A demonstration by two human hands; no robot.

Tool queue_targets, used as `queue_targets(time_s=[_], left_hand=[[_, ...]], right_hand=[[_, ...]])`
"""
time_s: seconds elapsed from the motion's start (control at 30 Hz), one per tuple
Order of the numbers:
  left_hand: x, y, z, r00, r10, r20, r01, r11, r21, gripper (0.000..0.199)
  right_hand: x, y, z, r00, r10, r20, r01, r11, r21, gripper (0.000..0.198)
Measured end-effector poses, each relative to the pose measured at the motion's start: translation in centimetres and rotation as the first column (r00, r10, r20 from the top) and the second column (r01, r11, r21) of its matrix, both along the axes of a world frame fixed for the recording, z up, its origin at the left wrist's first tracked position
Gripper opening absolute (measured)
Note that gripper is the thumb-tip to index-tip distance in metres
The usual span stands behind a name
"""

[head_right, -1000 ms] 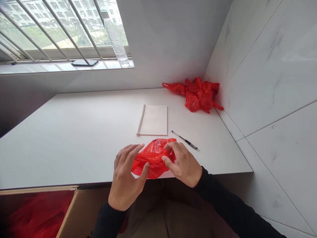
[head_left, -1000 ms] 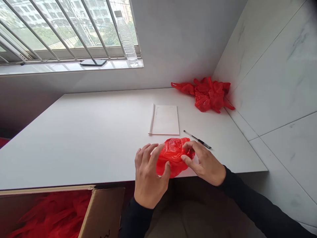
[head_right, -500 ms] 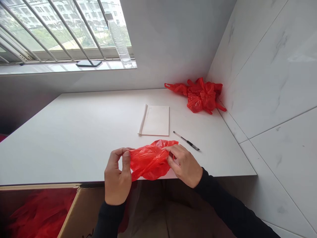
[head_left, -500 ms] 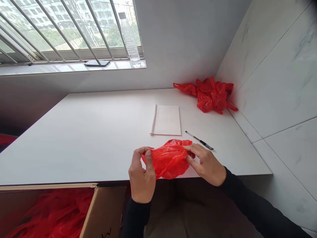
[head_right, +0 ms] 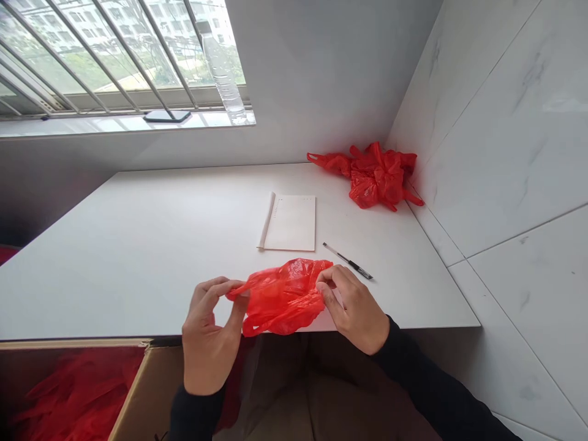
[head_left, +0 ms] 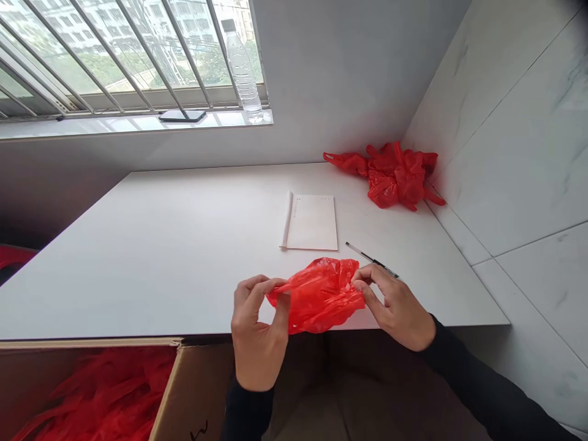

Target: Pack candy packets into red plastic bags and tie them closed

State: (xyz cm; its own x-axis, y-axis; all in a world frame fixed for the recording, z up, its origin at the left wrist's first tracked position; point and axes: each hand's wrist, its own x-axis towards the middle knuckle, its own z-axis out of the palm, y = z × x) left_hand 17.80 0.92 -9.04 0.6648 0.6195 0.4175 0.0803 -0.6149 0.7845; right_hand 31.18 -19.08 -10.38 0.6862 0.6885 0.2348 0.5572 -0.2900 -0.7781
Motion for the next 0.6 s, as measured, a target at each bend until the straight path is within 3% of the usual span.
queue_targets(time_s=[0.07, 0.17, 0.23, 0.3, 0.37, 0.47, 0.6], left_hand=[[-0.4, 0.6, 0.3, 0.996, 0.083, 0.043, -0.083, 0.997, -0.004, 0.015], [-1.1, 0.6, 0.9, 0.996, 0.085, 0.026, -0.08, 0.987, -0.141, 0.02], [-1.4, 0.4, 1.3, 0.999, 0.04, 0.014, -0.034, 0.949, -0.313, 0.021], [-1.5, 0.4, 1.7, 0.999, -0.013, 0.052, 0.036, 0.884, -0.465, 0.018], [-1.5, 0.8, 1.9, 0.988, -0.058, 0.146, 0.136, 0.78, -0.611, 0.015], [-1.1, 1.5, 2.4, 0.961, -0.031, 0.275, 0.244, 0.562, -0.79, 0.019], [-0.9, 2.1, 3.2, 0.953, 0.071, 0.294, 0.256, 0.326, -0.91, 0.016]], right_hand=[[-0.2, -0.3, 0.1, 1.0, -0.001, 0.016, 0.001, 1.0, -0.011, 0.014], [-0.6, 0.2, -0.2, 0.973, 0.164, 0.162, -0.154, 0.985, -0.071, 0.045], [-0.9, 0.7, -0.5, 0.95, 0.221, 0.219, -0.209, 0.975, -0.076, 0.034], [-1.0, 1.0, -0.4, 0.968, 0.182, 0.172, -0.182, 0.983, -0.014, 0.019], [-0.9, 0.8, 0.0, 0.998, 0.055, 0.023, -0.056, 0.997, 0.061, 0.013], [-0.5, 0.0, 0.9, 0.955, -0.143, -0.258, 0.184, 0.973, 0.14, 0.02], [0.4, -1.1, 1.6, 0.87, -0.213, -0.446, 0.313, 0.935, 0.165, 0.027]])
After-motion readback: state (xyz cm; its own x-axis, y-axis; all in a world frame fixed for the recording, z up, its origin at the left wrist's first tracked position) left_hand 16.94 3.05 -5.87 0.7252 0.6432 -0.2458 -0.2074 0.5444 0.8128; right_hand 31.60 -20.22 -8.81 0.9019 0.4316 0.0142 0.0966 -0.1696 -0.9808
